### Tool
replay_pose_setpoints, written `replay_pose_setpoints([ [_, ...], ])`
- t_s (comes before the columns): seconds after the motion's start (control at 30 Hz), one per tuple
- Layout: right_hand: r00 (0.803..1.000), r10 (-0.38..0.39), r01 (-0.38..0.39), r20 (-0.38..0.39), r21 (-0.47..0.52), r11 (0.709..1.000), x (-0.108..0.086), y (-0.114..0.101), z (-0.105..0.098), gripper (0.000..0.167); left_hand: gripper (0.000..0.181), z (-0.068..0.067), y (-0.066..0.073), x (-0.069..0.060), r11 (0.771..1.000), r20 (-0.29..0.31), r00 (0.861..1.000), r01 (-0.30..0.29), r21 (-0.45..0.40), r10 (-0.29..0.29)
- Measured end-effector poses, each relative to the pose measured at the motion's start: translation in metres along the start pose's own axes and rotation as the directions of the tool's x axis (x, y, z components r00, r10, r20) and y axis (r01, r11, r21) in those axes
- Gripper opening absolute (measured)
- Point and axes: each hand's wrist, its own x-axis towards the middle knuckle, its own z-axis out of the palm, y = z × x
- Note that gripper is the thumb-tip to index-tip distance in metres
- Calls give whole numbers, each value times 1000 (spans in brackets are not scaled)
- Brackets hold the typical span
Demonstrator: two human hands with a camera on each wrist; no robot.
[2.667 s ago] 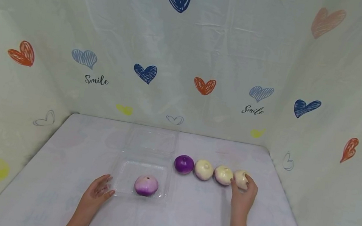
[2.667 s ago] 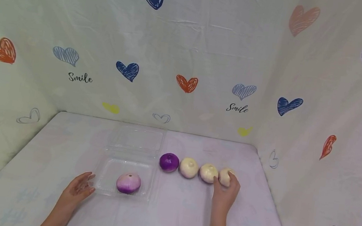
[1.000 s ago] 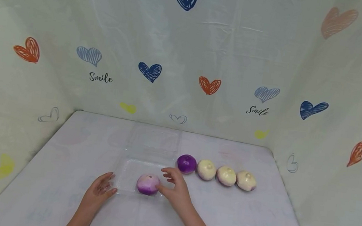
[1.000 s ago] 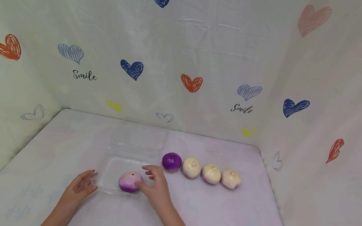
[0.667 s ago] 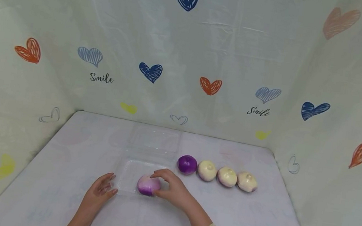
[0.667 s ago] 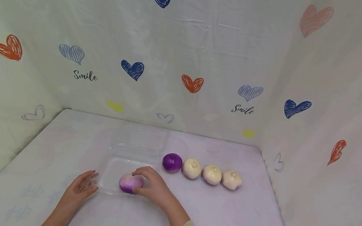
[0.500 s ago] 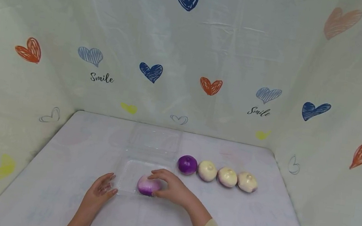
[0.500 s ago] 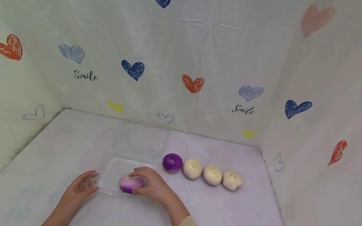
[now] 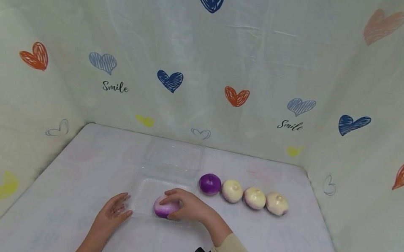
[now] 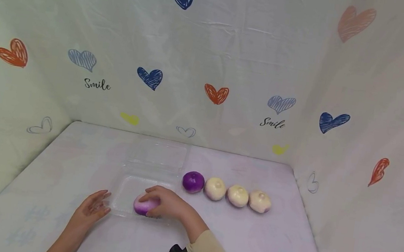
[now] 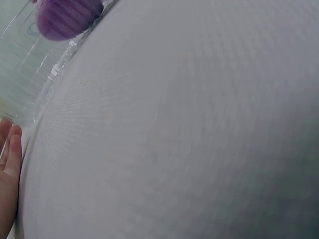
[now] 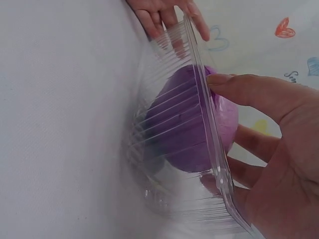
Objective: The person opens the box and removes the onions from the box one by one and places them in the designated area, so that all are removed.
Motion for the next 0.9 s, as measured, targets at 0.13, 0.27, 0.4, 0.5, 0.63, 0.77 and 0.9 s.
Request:
replay_pose_setpoints([
  [0.13,1000,-3,4,12,-26,1000,4,2,1,43,67,1,1,0,1000,-1,1000,-19,-2,19],
  [0.27,1000,-22,22,19,-30,999,7,4,1,44,67,1,0,0,999,-11,999,-38,8,38],
  [0.4,999,-40,40,30,-16,999,9,6,0,43,67,2,-1,0,1000,-17,999,-29,2,29],
  [0.5,997,-60,59,52,8,998,9,5,-2,40,68,2,0,0,1000,-11,1000,-27,6,27],
  [0.63,992,-82,79,99,27,996,9,4,-4,35,67,1,0,-1,999,-12,999,-42,13,42],
  [0.77,986,-93,93,138,3,996,11,5,-5,34,67,0,-1,-1,999,-12,999,-42,-5,42],
  [0.9,979,-126,129,158,-8,992,14,6,-8,33,67,0,0,-2,1000,-11,999,-31,-7,30],
])
